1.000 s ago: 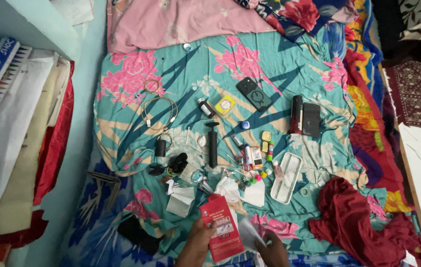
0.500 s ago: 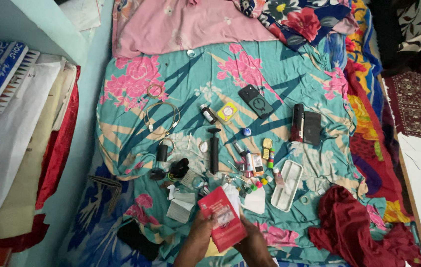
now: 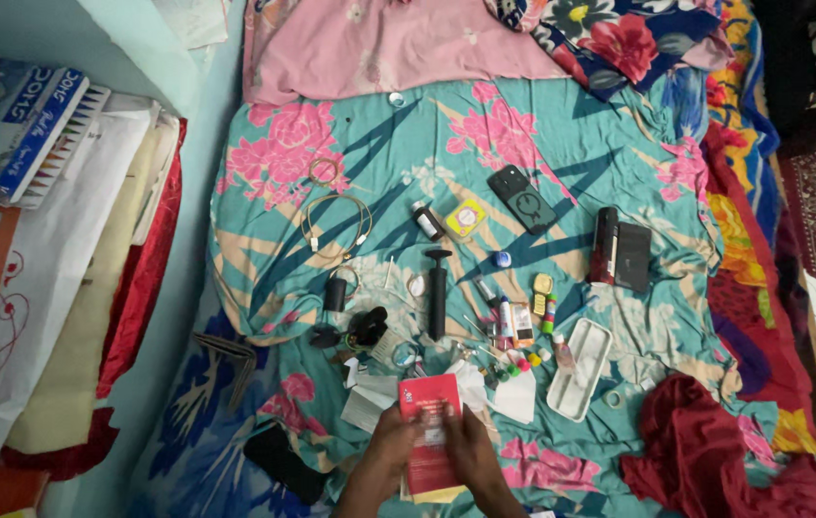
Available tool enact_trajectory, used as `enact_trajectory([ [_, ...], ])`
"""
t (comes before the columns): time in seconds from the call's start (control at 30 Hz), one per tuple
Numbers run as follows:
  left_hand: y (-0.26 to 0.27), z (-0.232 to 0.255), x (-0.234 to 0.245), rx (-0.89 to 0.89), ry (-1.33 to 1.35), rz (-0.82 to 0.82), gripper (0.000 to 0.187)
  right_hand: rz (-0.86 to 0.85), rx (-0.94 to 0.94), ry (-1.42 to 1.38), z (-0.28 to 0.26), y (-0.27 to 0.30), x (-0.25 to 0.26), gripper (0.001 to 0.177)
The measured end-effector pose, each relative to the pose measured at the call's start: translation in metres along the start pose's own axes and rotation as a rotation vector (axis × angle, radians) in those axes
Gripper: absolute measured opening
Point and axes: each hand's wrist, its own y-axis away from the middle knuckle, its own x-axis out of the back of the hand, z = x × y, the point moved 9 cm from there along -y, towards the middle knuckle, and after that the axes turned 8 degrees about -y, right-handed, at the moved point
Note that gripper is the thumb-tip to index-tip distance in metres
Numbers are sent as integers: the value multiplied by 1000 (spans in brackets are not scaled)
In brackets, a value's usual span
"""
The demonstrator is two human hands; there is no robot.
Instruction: The person picks up and organizes various personal items including a packet of cotton swabs, a jar, a watch, and multiple small containers from a shelf and a bed.
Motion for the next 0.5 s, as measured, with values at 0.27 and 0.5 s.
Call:
enact_trajectory([
  [0.27, -10, 4, 28, -174, -38, 72, 22, -247, 15, -31, 2, -11, -18, 42],
  [0.5, -6, 1, 66, -77, 346, 163, 22, -373, 289, 933, 82, -3, -7, 70],
])
